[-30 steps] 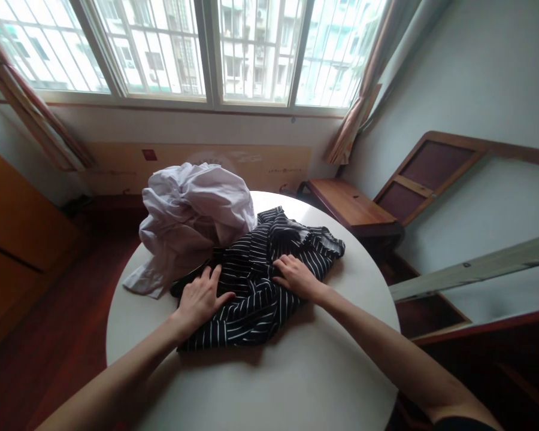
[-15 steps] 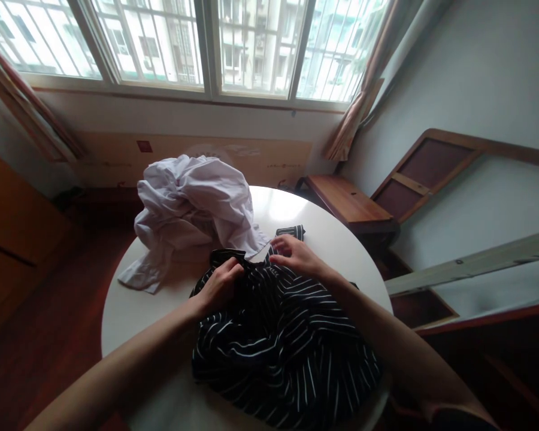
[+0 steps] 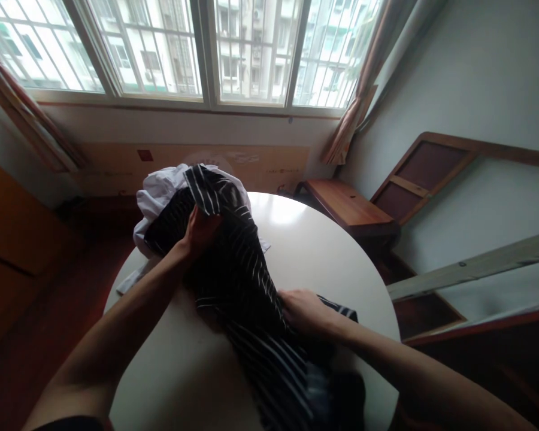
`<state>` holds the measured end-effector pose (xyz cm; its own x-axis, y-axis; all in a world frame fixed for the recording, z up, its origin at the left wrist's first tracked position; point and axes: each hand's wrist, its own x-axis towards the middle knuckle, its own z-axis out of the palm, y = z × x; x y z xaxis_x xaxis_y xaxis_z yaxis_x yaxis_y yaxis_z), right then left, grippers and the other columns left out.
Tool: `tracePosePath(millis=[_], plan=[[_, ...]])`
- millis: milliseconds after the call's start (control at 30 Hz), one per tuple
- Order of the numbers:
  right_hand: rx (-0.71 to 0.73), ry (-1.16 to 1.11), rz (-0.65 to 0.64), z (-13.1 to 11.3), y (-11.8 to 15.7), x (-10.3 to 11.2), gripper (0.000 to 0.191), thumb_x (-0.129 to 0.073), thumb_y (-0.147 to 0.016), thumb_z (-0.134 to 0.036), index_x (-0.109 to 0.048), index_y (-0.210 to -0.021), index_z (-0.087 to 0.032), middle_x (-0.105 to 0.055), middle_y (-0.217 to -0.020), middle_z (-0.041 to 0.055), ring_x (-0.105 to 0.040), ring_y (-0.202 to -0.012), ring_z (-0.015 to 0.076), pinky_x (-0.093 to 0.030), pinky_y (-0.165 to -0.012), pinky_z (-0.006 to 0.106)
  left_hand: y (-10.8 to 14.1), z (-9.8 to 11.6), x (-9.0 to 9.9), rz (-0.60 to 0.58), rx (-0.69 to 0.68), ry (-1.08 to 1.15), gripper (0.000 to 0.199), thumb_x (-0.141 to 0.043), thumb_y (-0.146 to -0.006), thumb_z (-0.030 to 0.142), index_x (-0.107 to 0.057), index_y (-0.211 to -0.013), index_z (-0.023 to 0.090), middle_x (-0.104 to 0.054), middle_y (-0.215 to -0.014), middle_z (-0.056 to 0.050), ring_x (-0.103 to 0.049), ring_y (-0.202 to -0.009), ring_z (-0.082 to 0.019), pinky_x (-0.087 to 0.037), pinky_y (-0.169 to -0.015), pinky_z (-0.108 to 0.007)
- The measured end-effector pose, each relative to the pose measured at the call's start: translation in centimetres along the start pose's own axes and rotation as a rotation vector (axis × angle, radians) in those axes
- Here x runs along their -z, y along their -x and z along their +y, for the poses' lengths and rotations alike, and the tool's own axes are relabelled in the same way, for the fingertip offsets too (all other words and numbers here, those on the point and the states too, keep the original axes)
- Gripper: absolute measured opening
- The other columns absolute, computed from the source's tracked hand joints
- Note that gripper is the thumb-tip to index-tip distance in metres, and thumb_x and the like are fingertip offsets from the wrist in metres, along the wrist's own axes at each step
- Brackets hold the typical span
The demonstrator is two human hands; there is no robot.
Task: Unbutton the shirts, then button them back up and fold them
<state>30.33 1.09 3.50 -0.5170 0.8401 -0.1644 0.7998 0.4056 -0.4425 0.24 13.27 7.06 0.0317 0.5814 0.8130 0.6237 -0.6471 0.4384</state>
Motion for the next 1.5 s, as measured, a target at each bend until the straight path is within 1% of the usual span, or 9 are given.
tracePosePath(millis=[200, 367, 600, 867, 967, 1067, 1167, 1367, 1500], plan=[[0.041, -0.883, 0.33, 0.7, -5.6, 4.2, 0.053, -0.059, -0.076, -0.046, -0.051, -0.119, -0.017, -0.062, -0.11, 0.0115, -0.061, -0.087, 0.0181, -0.048, -0.068, 0.028, 2.2, 5.4, -5.2, -0.206, -0.186, -0.049, 0.017, -0.046, -0.083, 0.012, -0.051, -0.067, 0.017, -0.056, -0.091, -0.006, -0.052, -0.08, -0.013, -0.046, -0.074, -0.029], [0.052, -0.981, 0.504, 2.0, -8.7, 4.6, 0.03, -0.065, -0.07, -0.043, -0.063, -0.078, -0.015, -0.063, -0.069, 0.0003, -0.054, -0.061, 0.012, -0.042, -0.055, 0.024, 4.5, 6.4, -6.1, -0.236, 0.068, 0.074, 0.03, -0.048, -0.071, 0.0, -0.053, -0.094, 0.018, -0.052, -0.119, -0.007, -0.053, -0.075, -0.01, -0.049, -0.074, -0.028], [-0.023, -1.064, 0.456, 3.3, -8.4, 6.1, 0.035, -0.065, -0.07, -0.048, -0.065, -0.078, -0.014, -0.058, -0.057, -0.0012, -0.048, -0.046, 0.0095, -0.035, -0.043, 0.021, 5.0, 6.7, -5.7, -0.499, 0.19, 0.202, 0.041, -0.054, -0.066, 0.003, -0.059, -0.104, 0.018, -0.063, -0.092, -0.002, -0.054, -0.07, -0.011, -0.047, -0.074, -0.028], [0.117, -0.971, 0.341, 2.2, -8.7, 7.9, 0.036, -0.068, -0.068, -0.05, -0.064, -0.072, -0.014, -0.057, -0.056, -0.0025, -0.048, -0.049, 0.0083, -0.034, -0.046, 0.02, 3.0, 9.2, -7.1, -0.283, 0.337, 0.319, 0.015, -0.063, -0.075, 0.028, -0.071, -0.082, 0.017, -0.064, -0.078, -0.003, -0.055, -0.066, -0.013, -0.044, -0.065, -0.026], [0.143, -0.852, 0.445, 3.0, -10.1, 8.8, 0.038, -0.069, -0.065, -0.051, -0.064, -0.07, -0.014, -0.059, -0.059, -0.0012, -0.05, -0.052, 0.0097, -0.037, -0.05, 0.022, 2.6, 8.8, -7.7, -0.249, 0.585, 0.536, 0.02, -0.068, -0.072, 0.033, -0.072, -0.081, 0.015, -0.067, -0.076, -0.005, -0.058, -0.066, -0.014, -0.044, -0.063, -0.026], [0.164, -0.657, 0.571, 4.4, -11.9, 9.9, 0.036, -0.07, -0.064, -0.049, -0.066, -0.075, -0.014, -0.061, -0.063, -0.0002, -0.053, -0.058, 0.0122, -0.041, -0.057, 0.024, 2.1, 8.1, -8.0, -0.386, 0.888, 0.875, 0.031, -0.074, -0.064, 0.033, -0.071, -0.087, 0.012, -0.067, -0.072, -0.007, -0.057, -0.057, -0.012, -0.043, -0.055, -0.025], [0.089, -0.376, 0.664, 5.5, -13.0, 10.8, 0.03, -0.067, -0.068, -0.044, -0.067, -0.079, -0.016, -0.058, -0.061, -0.0008, -0.053, -0.059, 0.0138, -0.042, -0.061, 0.027, 1.8, 7.6, -8.3, -0.393, 1.028, 1.051, 0.039, -0.078, -0.057, 0.027, -0.07, -0.092, 0.011, -0.067, -0.072, -0.006, -0.056, -0.054, -0.01, -0.042, -0.054, -0.024], [-0.08, -0.214, 1.011, 2.6, -11.2, 8.9, 0.022, -0.059, -0.076, -0.024, -0.066, -0.094, -0.015, -0.065, -0.094, 0.0104, -0.059, -0.082, 0.0205, -0.045, -0.079, 0.035, 1.8, 7.7, -9.4, -0.079, 0.956, 0.83, 0.025, -0.073, -0.059, 0.022, -0.066, -0.081, 0.013, -0.065, -0.07, -0.002, -0.057, -0.059, -0.009, -0.044, -0.058, -0.022], [0.011, -0.489, 0.768, -0.5, -9.3, 6.0, 0.019, -0.059, -0.077, -0.033, -0.067, -0.085, -0.018, -0.068, -0.08, 0.0054, -0.061, -0.07, 0.0177, -0.049, -0.069, 0.032, 2.2, 8.1, -9.5, -0.053, 0.769, 0.691, 0.019, -0.069, -0.064, 0.021, -0.061, -0.079, 0.014, -0.064, -0.073, -0.002, -0.059, -0.066, -0.011, -0.046, -0.064, -0.023]])
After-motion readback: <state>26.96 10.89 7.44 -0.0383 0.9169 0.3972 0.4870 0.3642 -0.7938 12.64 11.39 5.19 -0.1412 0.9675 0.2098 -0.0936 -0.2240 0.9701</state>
